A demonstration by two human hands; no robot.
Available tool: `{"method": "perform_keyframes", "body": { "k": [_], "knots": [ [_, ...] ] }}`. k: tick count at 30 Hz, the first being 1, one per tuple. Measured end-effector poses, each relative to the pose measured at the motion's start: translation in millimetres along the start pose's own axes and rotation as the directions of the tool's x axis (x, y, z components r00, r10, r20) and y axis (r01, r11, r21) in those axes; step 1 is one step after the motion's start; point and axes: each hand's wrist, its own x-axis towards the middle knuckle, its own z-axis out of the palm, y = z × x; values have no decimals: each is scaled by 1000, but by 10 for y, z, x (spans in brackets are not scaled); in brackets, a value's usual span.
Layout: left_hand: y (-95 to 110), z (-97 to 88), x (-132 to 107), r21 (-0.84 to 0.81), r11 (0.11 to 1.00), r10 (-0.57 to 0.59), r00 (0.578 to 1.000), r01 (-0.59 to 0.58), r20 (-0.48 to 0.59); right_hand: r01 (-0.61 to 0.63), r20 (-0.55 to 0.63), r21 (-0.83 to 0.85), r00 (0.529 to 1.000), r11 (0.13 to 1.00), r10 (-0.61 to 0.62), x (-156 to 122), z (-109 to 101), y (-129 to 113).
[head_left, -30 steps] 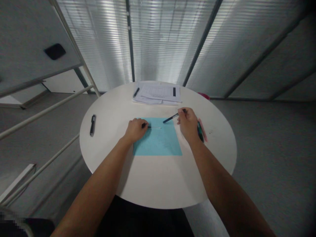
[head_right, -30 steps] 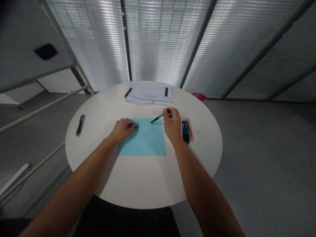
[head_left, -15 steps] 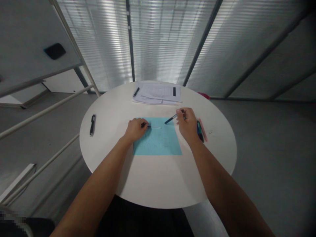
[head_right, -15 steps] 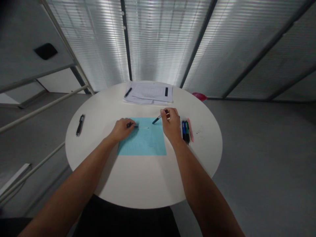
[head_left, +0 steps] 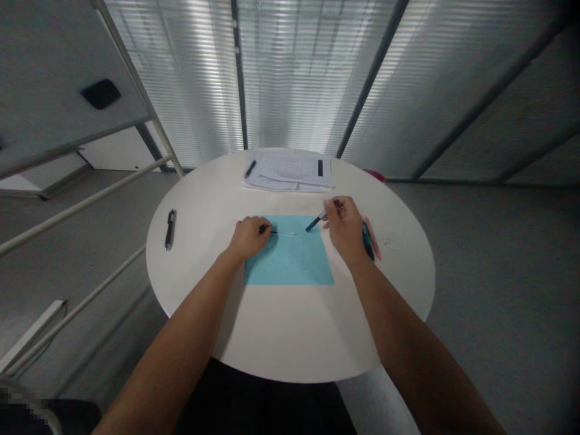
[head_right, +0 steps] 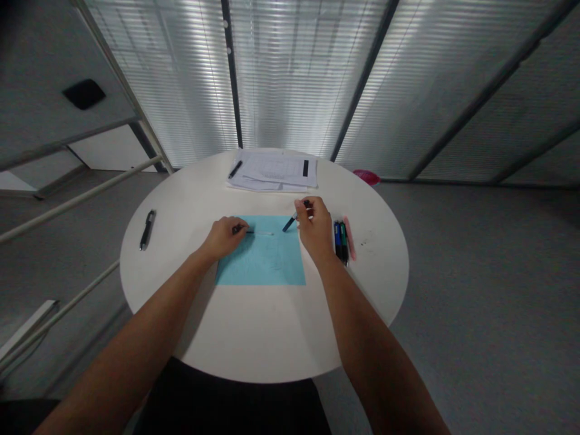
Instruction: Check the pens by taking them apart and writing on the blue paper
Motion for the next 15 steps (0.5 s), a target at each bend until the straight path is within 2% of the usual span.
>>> {"method": "perform_keyframes", "body": {
  "k": [5, 10, 12, 15],
  "knots": [
    [6, 0, -6, -4, 1000, -26, 999, 26, -22, -166, -28, 185, 984, 969, 174, 72, 14, 123],
    [22, -16, -11, -38, 998, -54, 998, 52, -36, -377, -3, 316, 917, 870, 399, 87, 61, 191],
    [28, -21, -12, -40, 997, -61, 997, 59, -41, -413, 34, 376, 901, 830, 433, 82, 84, 192],
    [29, -19, -12, -45, 997, -68, 996, 66, -54, -419, 85, 422, 901, 804, 426, 71, 110, 197]
  ]
}}
